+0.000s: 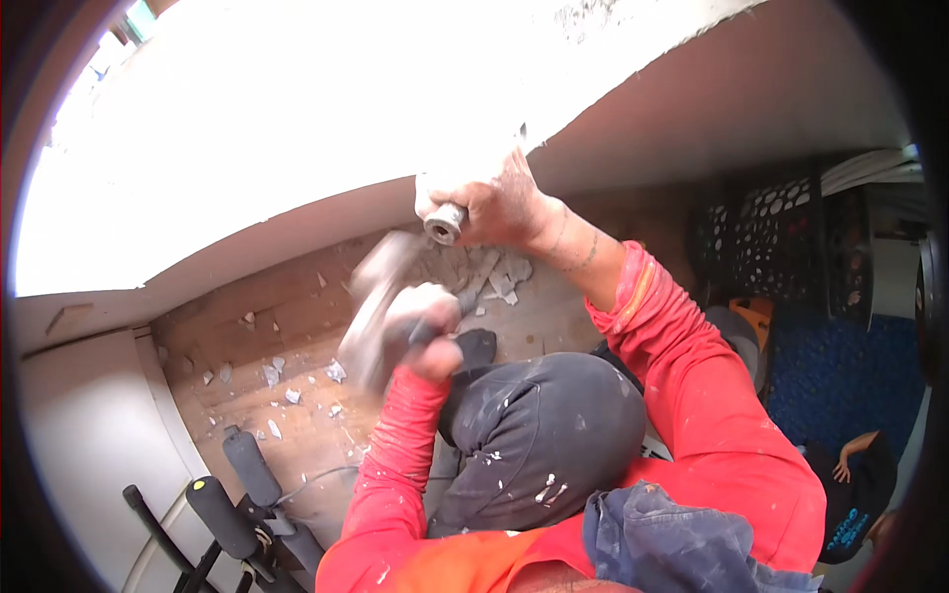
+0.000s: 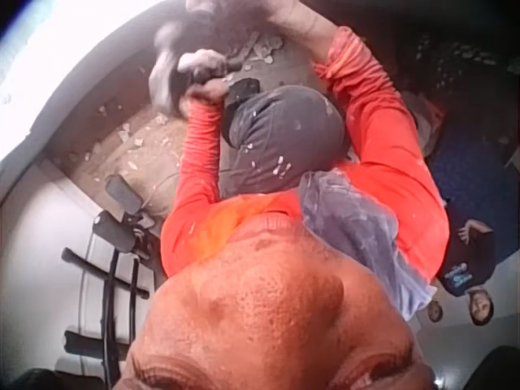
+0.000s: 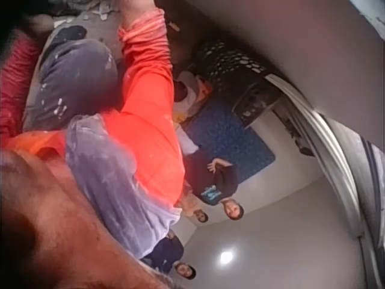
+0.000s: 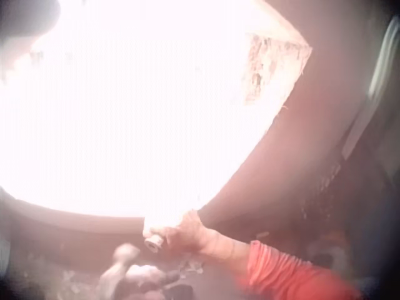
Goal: The person uses a hammer and chisel to break away concrete from a wall opening, first working from the outside on a red corrugated roof and then moving inside the room to continue chipping away the wall from the interior.
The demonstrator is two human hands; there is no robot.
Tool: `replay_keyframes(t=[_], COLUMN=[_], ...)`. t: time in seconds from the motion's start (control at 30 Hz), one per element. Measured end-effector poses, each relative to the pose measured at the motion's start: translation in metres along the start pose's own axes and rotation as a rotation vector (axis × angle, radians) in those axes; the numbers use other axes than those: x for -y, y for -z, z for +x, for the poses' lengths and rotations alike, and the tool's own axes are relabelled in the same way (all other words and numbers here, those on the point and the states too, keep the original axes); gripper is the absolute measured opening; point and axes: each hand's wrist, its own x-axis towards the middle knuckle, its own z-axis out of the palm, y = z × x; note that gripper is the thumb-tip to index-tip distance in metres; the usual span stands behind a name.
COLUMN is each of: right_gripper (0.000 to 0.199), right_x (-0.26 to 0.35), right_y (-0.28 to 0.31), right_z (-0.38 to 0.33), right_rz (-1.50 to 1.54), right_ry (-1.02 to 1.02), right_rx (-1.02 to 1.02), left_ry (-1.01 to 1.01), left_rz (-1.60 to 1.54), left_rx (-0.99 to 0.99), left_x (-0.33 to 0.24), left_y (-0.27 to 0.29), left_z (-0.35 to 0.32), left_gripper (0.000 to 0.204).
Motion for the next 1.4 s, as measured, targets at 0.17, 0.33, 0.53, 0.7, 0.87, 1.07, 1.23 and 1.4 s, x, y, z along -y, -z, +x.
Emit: replay_keyframes(t=[0.17, 0.33, 0.53, 0.7, 0.87, 1.07, 1.23, 1.4], right_gripper=[0.010, 0.012, 0.013, 0.013, 0.012, 0.008, 0.006, 0.009], right_x=[-0.005, 0.017, 0.008, 0.002, -0.005, 0.003, 0.016, 0.007], right_y=[-0.004, 0.011, 0.021, 0.018, 0.023, 0.018, 0.015, 0.010], right_z=[0.008, 0.012, 0.006, -0.002, 0.008, 0.016, 0.010, 0.009], right_rz=[-0.023, -0.077, -0.094, -0.077, -0.008, -0.017, -0.070, -0.102], right_ry=[0.059, 0.139, 0.097, 0.176, 0.114, 0.071, 0.057, 0.098], right_rx=[0.014, -0.073, -0.015, -0.011, -0.042, -0.077, -0.044, -0.025], left_ry=[0.177, 0.144, -0.007, -0.123, -0.313, 0.334, 0.069, -0.024], left_rz=[-0.315, -0.327, -0.234, 0.457, -0.482, -0.045, -0.347, -0.327], left_rx=[-0.131, -0.149, -0.140, 0.209, -0.096, 0.090, -0.141, -0.118], left_x=[-0.009, -0.020, -0.056, 0.026, -0.055, 0.002, -0.046, -0.068], left_y=[0.002, 0.005, 0.000, 0.021, -0.004, 0.005, 0.001, 0.006], left_z=[-0.011, 0.001, 0.010, -0.008, 0.022, -0.010, 0.002, 0.015], left_gripper=[0.087, 0.088, 0.083, 0.030, 0.083, 0.084, 0.090, 0.091])
